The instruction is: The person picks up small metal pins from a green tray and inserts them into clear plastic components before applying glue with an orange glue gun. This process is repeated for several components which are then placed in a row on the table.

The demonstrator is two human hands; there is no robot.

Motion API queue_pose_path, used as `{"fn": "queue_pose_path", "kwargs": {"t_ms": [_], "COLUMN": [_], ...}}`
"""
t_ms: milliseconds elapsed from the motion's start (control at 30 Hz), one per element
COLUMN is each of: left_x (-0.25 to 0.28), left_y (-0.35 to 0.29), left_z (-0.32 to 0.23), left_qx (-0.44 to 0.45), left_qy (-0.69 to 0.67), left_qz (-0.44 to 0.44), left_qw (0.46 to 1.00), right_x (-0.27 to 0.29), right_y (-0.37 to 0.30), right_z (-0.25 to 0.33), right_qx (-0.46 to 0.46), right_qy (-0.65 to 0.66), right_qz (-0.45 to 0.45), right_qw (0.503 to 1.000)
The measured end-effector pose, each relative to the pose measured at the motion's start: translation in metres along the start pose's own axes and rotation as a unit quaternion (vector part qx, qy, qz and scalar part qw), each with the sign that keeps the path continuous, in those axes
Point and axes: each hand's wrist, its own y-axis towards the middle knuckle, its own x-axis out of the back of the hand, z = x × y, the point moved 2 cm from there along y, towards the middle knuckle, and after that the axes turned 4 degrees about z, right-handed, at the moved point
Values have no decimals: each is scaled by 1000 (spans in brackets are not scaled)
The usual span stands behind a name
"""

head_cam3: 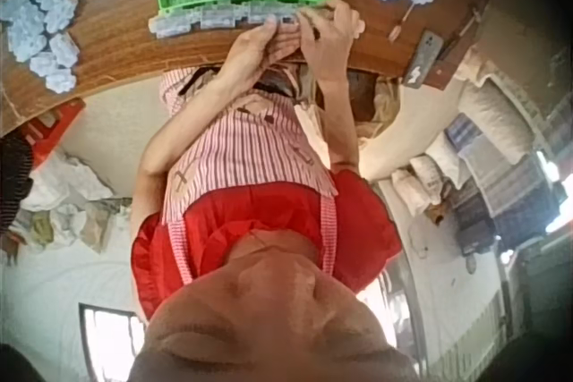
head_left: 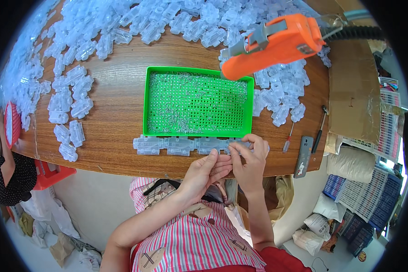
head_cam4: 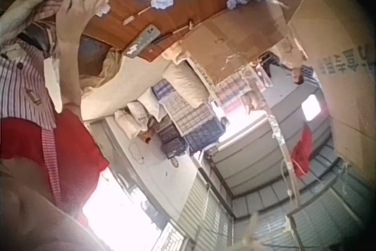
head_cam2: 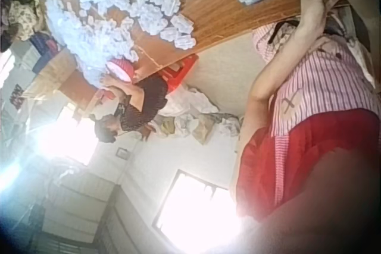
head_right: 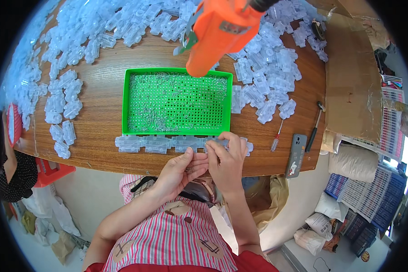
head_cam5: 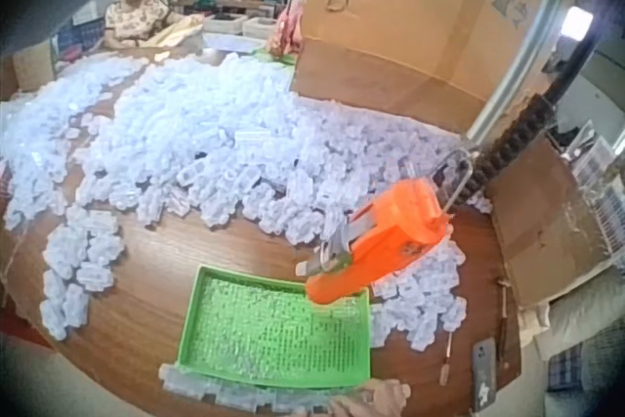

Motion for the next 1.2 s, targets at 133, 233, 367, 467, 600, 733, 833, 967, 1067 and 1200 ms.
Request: {"fn": "queue_pose_path", "kwargs": {"t_ms": [133,233,367,467,600,733,833,967,1067,1200], "left_x": [-3,-9,-11,-15,-19,-18,-21,-21,-23,-20], "left_y": [-9,-18,-20,-18,-19,-18,-18,-16,-16,-16], "left_z": [-7,-16,-24,-23,-21,-18,-19,-22,-24,-26], "left_qx": [32,28,12,0,-21,-47,-68,-49,-44,-53], "left_qy": [-9,-58,-113,-138,-118,-85,-51,-83,-104,5], "left_qz": [4,57,122,144,149,137,127,152,152,84], "left_qw": [999,996,986,980,982,986,988,984,982,995], "right_x": [5,16,27,22,15,14,10,9,10,17], "right_y": [-3,-7,-13,-20,-21,-18,-17,-14,-14,-18], "right_z": [-1,1,23,28,36,44,47,46,43,37], "right_qx": [-33,-77,-30,-5,27,35,31,18,-13,-40], "right_qy": [27,94,144,102,77,37,13,34,79,109], "right_qz": [17,2,29,33,11,-8,-17,-18,-12,-25], "right_qw": [999,993,989,994,997,999,999,999,997,993]}}
